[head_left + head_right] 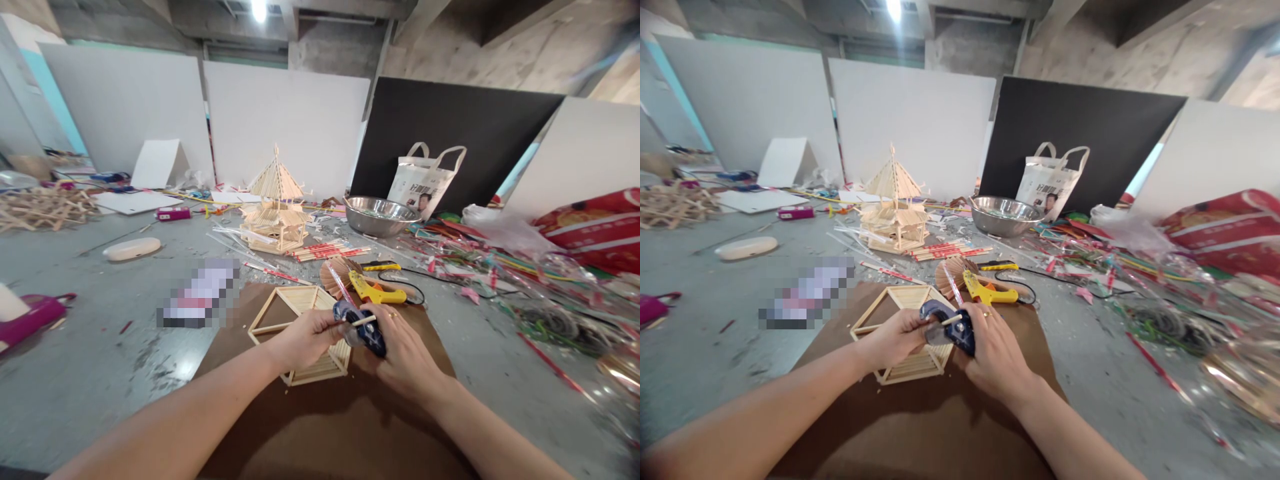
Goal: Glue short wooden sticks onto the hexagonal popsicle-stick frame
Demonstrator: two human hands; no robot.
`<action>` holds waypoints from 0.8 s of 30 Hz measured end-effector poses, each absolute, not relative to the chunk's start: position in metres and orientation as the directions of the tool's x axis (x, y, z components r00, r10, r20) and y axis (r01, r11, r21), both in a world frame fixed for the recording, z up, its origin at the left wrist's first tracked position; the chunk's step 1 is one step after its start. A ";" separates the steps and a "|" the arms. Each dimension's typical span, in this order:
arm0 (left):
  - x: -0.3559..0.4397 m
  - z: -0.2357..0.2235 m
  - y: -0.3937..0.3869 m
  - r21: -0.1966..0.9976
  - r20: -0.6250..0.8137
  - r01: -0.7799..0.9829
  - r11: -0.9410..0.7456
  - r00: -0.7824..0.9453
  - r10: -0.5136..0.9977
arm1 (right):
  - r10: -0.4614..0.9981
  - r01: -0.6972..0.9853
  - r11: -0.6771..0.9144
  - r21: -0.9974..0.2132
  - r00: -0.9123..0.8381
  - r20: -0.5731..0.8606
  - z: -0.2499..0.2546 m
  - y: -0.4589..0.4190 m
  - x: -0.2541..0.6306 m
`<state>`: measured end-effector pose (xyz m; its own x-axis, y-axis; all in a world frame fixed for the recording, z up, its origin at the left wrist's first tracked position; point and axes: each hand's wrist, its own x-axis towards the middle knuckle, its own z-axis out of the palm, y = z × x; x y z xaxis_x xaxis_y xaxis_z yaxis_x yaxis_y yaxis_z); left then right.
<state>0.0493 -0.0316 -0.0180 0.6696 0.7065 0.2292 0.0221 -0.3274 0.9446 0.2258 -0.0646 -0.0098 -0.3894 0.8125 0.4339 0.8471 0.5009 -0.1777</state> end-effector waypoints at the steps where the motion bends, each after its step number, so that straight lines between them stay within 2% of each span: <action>1: 0.049 -0.017 -0.032 0.941 0.227 0.034 -0.335 0.672 0.705 | 0.817 0.849 0.497 -0.178 -0.388 0.426 -0.009 -0.065 0.225; 16: 0.049 -0.013 -0.030 0.900 0.305 0.030 -0.434 0.668 0.679 | 0.848 0.897 0.428 -0.114 -0.355 0.393 -0.008 -0.066 0.225; 20: 0.048 -0.014 -0.030 0.887 0.292 0.087 -0.453 0.654 0.698 | 0.862 0.901 0.419 -0.116 -0.354 0.362 -0.009 -0.066 0.226; 24: 0.049 -0.017 -0.029 0.897 0.296 0.070 -0.436 0.637 0.711 | 0.895 0.919 0.377 -0.111 -0.331 0.298 -0.007 -0.066 0.226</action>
